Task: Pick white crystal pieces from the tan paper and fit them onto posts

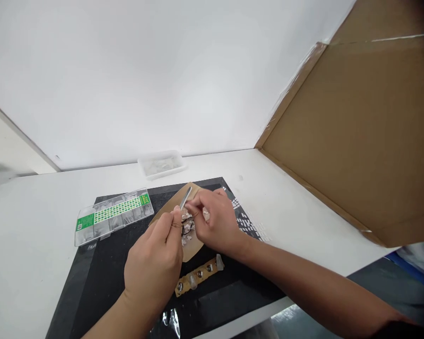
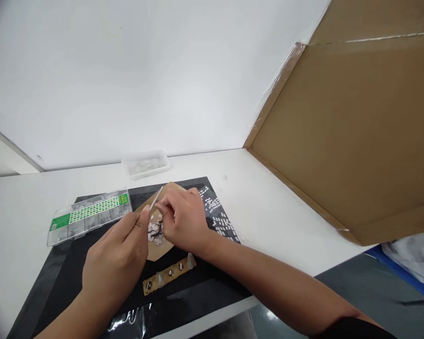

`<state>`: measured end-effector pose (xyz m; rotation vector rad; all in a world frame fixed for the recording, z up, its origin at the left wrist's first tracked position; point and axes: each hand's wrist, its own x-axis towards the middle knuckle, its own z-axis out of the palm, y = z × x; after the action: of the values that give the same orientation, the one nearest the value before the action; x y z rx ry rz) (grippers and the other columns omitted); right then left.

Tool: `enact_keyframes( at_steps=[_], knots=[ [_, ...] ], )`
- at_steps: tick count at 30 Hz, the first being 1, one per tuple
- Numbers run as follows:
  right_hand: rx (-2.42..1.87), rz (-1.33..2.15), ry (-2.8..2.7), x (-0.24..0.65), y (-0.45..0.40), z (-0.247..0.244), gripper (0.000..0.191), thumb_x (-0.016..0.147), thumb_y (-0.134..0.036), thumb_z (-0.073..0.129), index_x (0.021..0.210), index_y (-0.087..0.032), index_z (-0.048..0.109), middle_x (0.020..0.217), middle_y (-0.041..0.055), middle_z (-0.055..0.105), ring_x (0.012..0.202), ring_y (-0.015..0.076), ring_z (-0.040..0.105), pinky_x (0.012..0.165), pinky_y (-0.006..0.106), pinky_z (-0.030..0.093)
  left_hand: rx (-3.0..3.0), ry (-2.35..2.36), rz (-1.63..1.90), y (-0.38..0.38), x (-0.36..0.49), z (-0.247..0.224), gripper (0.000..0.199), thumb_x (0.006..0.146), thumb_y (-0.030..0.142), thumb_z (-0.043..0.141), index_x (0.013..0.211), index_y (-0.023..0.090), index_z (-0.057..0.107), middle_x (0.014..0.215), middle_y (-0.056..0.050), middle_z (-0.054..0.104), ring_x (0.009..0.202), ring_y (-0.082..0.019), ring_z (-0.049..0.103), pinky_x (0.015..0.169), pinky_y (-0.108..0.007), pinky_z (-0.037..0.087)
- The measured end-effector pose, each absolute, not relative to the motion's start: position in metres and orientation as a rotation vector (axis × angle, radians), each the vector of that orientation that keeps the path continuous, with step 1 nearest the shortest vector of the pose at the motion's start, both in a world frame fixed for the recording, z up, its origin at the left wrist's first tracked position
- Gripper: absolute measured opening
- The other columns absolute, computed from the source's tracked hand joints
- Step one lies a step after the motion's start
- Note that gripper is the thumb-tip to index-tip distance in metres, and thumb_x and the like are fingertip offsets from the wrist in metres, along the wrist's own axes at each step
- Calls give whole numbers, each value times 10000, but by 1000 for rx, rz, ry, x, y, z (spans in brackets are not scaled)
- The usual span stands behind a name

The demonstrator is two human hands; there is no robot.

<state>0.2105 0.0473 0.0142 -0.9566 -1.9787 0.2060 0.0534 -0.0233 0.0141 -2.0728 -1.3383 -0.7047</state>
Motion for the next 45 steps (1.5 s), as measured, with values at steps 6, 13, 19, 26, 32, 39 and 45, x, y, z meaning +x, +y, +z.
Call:
enact_keyframes(
  at_steps=[6,13,19,26,32,39,45],
  knots=[
    [-949,217,-1954,213,47,20,207,945,-197,546,746,-210,491,702,-34,627,605,123,509,696,344,293,-2082,-1286,-735,-26,56,17,341,950,47,511,1279,30,600,880,-99,687,768,-179,642,681,-286,507],
    [-951,190,-1979,213,47,20,233,941,-202,545,719,-208,474,662,-36,592,598,125,503,687,344,286,-2101,-1341,-686,-28,55,18,348,949,44,515,1285,58,604,801,-60,648,707,-163,601,655,-280,488],
    [-946,208,-1977,212,47,20,221,937,-193,542,726,-211,480,665,-36,599,597,126,498,690,344,291,-2127,-1321,-751,-28,56,17,366,961,51,509,1320,59,578,868,-87,689,752,-177,639,697,-291,509],
    [-951,205,-1952,212,45,23,233,937,-182,546,719,-209,471,671,-36,603,596,123,500,691,347,291,-2112,-1316,-778,-28,56,19,374,964,61,510,1332,68,575,908,-98,713,776,-186,664,696,-299,536],
    [-948,191,-1950,211,41,22,229,942,-183,550,725,-208,479,673,-33,607,602,125,507,690,350,289,-2109,-1325,-773,-28,55,19,380,968,66,510,1344,84,567,897,-87,717,756,-177,662,685,-296,532],
    [-955,194,-1946,211,43,19,226,937,-181,556,724,-208,486,672,-35,599,611,125,513,686,346,286,-2125,-1315,-738,-28,53,14,370,962,47,506,1326,20,565,911,-104,701,782,-182,654,715,-300,511],
    [-980,204,-1915,210,42,22,225,949,-181,548,732,-202,490,691,-34,603,621,121,511,695,344,285,-2117,-1326,-774,-27,53,13,389,973,50,497,1358,36,548,951,-99,714,801,-174,665,721,-294,516]
  ],
)
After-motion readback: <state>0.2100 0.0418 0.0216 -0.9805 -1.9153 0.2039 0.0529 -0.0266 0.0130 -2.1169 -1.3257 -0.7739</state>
